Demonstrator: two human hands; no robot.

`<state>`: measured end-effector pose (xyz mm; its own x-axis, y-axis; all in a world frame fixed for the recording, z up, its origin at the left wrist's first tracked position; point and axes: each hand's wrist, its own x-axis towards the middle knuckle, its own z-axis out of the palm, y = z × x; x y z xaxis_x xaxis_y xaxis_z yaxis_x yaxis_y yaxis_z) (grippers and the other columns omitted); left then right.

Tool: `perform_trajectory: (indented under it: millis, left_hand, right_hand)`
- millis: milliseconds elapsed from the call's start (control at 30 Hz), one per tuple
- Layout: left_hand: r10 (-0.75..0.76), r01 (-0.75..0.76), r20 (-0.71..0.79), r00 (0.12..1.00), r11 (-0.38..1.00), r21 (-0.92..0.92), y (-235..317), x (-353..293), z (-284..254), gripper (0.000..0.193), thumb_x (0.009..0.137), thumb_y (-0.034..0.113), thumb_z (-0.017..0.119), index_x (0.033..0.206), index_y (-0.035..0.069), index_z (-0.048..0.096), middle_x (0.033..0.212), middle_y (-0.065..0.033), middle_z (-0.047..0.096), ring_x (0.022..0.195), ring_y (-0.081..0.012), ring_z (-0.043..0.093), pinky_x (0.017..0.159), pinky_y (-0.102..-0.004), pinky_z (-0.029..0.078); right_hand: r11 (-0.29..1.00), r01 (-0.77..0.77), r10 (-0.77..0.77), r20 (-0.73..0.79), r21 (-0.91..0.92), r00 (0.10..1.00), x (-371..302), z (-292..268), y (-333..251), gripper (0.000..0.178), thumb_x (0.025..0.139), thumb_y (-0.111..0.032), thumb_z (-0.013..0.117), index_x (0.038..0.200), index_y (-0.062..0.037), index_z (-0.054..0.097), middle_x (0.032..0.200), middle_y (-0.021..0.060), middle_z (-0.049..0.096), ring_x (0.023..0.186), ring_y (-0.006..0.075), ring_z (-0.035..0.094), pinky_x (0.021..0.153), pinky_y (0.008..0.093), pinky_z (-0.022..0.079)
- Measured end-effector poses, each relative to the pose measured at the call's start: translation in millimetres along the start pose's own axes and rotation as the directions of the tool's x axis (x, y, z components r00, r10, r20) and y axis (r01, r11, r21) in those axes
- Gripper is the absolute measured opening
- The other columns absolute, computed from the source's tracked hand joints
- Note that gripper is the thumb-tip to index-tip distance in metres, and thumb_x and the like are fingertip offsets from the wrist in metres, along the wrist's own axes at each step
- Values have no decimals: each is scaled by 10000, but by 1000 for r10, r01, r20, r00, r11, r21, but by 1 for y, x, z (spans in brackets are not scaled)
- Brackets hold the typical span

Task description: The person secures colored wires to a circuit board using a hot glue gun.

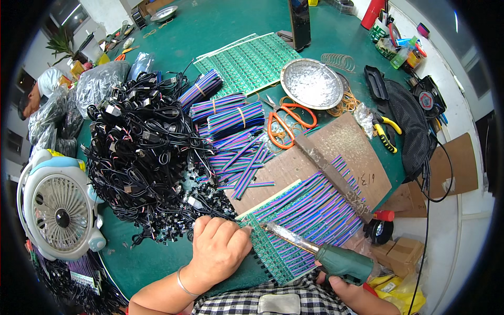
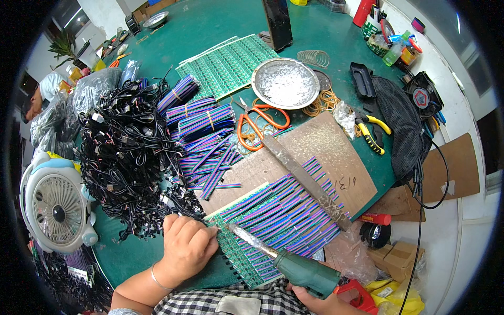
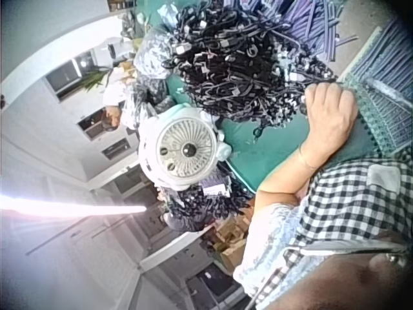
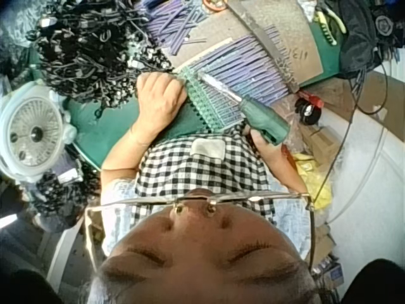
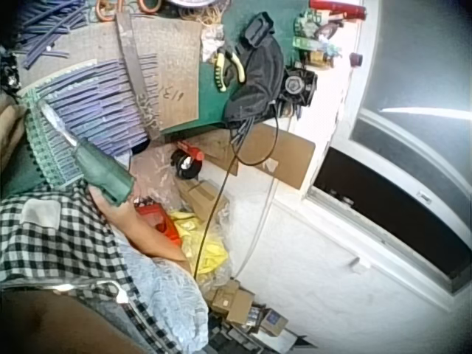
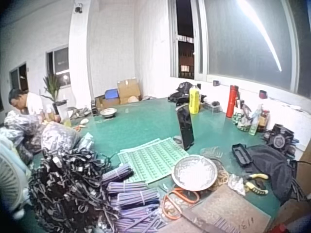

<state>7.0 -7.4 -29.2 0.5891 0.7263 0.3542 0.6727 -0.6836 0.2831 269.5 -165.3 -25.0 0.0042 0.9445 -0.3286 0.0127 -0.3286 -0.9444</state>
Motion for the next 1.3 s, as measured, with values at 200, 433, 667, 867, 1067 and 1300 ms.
perform_trajectory:
  millis: [200, 433, 667, 867, 1067, 1300]
  left_hand:
    - [0, 0, 6, 1000, 1000, 4, 0, 1, -1, 209, 640, 91, 763, 814, 122, 652, 739, -6, 571, 722, -201, 559, 732, -383, 392]
    - [9, -9, -21, 1000, 1000, 5, 0, 0, 0, 200, 647, 97, 764, 812, 125, 655, 737, 0, 572, 719, -196, 554, 737, -380, 385]
    - [43, -43, -29, 999, 999, -2, 3, -2, -3, 208, 653, 103, 765, 835, 121, 666, 751, 6, 568, 721, -183, 549, 723, -378, 375]
    - [57, -58, -12, 998, 997, -57, 1, -3, -2, 282, 615, 112, 758, 883, 124, 671, 764, 9, 562, 738, -185, 552, 726, -378, 373]
    - [88, -88, 0, 996, 996, -29, -1, -3, -3, 316, 589, 125, 750, 896, 136, 673, 777, 23, 551, 757, -176, 551, 729, -380, 366]
    - [107, -107, 2, 994, 994, -13, -2, -2, -2, 309, 596, 126, 738, 898, 139, 676, 773, 32, 545, 757, -168, 548, 736, -378, 360]
  right_hand:
    - [1000, -14, 14, 17, 7, 1000, -2, -5, 3, 460, 951, -327, 600, 1234, 35, 585, 1043, 120, 646, 757, 195, 650, 719, 325, 526]
    - [1000, -2, 2, -7, 30, 1000, -6, -4, 5, 465, 947, -315, 604, 1246, 40, 566, 1116, 126, 644, 765, 201, 654, 729, 333, 533]
    - [999, 21, -21, 0, 24, 1000, -10, -6, 11, 432, 954, -271, 601, 1248, 42, 555, 1140, 137, 640, 767, 205, 653, 727, 342, 540]
    - [999, 21, -21, 11, 42, 1000, -7, -6, 9, 344, 929, -201, 646, 1175, 33, 592, 1044, 121, 638, 768, 192, 650, 713, 329, 542]
    - [997, -28, 30, -27, 70, 999, -6, -1, 2, 286, 914, -163, 654, 1122, 27, 606, 1007, 111, 633, 776, 172, 647, 712, 318, 541]
    - [999, -34, 35, -42, 24, 999, -12, -3, 12, 312, 899, -158, 666, 1146, 20, 596, 963, 93, 638, 779, 164, 645, 720, 313, 538]
